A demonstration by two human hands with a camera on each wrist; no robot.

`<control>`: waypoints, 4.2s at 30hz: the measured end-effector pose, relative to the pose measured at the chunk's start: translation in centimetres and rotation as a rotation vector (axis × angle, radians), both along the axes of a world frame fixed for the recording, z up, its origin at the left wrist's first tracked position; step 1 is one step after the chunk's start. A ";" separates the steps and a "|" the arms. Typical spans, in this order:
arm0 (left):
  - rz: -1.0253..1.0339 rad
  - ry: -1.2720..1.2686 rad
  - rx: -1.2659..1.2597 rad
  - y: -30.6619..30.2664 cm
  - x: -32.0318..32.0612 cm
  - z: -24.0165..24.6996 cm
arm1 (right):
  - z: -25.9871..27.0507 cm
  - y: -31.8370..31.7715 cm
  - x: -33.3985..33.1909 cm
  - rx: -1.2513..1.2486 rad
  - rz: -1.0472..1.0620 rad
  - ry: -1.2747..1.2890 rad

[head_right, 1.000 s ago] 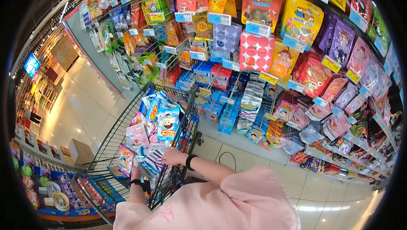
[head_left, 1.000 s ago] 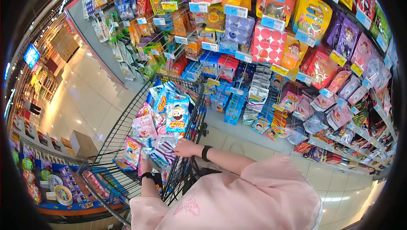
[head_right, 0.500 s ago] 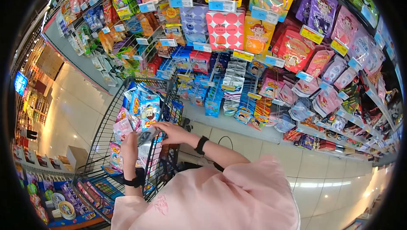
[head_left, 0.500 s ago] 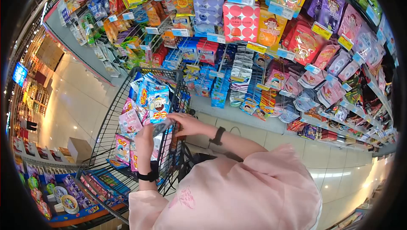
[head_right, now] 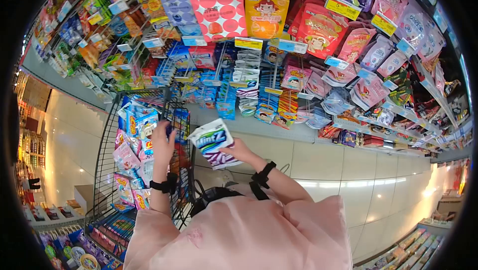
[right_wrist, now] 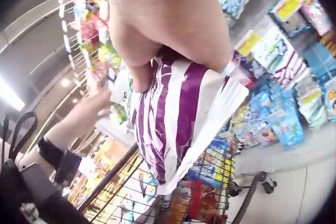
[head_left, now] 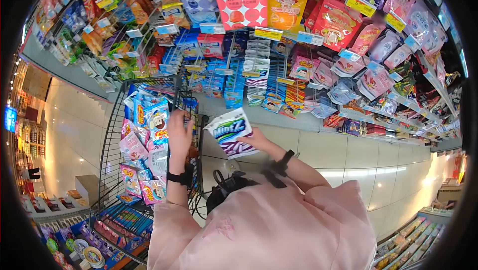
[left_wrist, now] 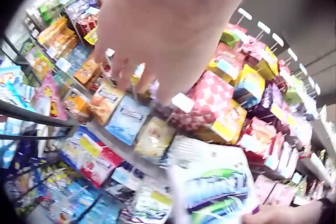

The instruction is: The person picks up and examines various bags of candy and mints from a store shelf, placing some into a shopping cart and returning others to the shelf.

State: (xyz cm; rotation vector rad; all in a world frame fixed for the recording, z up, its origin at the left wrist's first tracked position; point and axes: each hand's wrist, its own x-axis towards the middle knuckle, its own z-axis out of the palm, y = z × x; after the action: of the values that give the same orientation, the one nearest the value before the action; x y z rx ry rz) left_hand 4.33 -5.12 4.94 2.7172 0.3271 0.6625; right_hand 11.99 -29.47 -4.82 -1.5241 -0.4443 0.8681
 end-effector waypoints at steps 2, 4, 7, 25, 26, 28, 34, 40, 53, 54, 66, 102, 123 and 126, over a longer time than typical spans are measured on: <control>0.313 0.105 0.240 2.3 -1.0 -4.6 | -1.8 -2.3 0.5 -0.041 -0.168 0.133; 0.549 0.299 0.286 4.9 -3.2 -9.9 | -4.1 -4.1 0.8 -0.052 -0.249 0.165; 0.672 0.516 -0.039 4.7 -3.8 -10.3 | -6.9 -5.8 2.5 -0.075 -0.384 0.235; 0.792 0.266 0.558 4.6 -2.5 -13.7 | -22.5 -0.8 18.4 0.143 -0.810 0.247; 0.774 0.243 0.584 4.7 -2.6 -13.8 | -22.4 -0.7 18.7 0.149 -0.783 0.249; 0.805 0.236 0.631 4.7 -2.5 -14.1 | -22.8 -1.0 19.0 0.146 -0.754 0.248; 0.805 0.239 0.632 4.8 -2.5 -14.0 | -22.4 -0.4 19.2 0.120 -0.748 0.296; 0.791 0.245 0.644 5.0 -2.5 -14.0 | -23.6 -0.6 20.1 0.100 -0.737 0.242; 0.821 0.261 0.600 4.8 -2.5 -13.8 | -23.5 0.9 24.8 -0.007 -0.745 0.330; 0.814 0.257 0.602 4.8 -2.4 -13.8 | -23.0 1.1 25.0 0.022 -0.746 0.401; 0.820 0.239 0.572 4.8 -2.2 -13.8 | -21.9 0.6 25.8 0.081 -0.725 0.331; 0.887 0.412 0.198 4.8 -1.8 -12.3 | -28.9 0.5 16.1 -0.899 -0.208 -0.319; 0.417 0.879 -0.843 7.8 -4.7 -5.7 | -19.9 -10.6 -0.3 -0.610 0.580 -0.632; 0.357 0.927 -0.787 9.6 -4.5 -5.6 | -18.8 -14.1 2.4 -0.706 0.509 -0.829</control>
State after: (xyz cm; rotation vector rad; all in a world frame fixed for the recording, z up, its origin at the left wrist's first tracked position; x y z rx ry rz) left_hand -0.14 4.48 -0.62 2.0032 1.0324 -0.6105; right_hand 14.40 -43.61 -23.57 -2.4845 -1.2647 0.7724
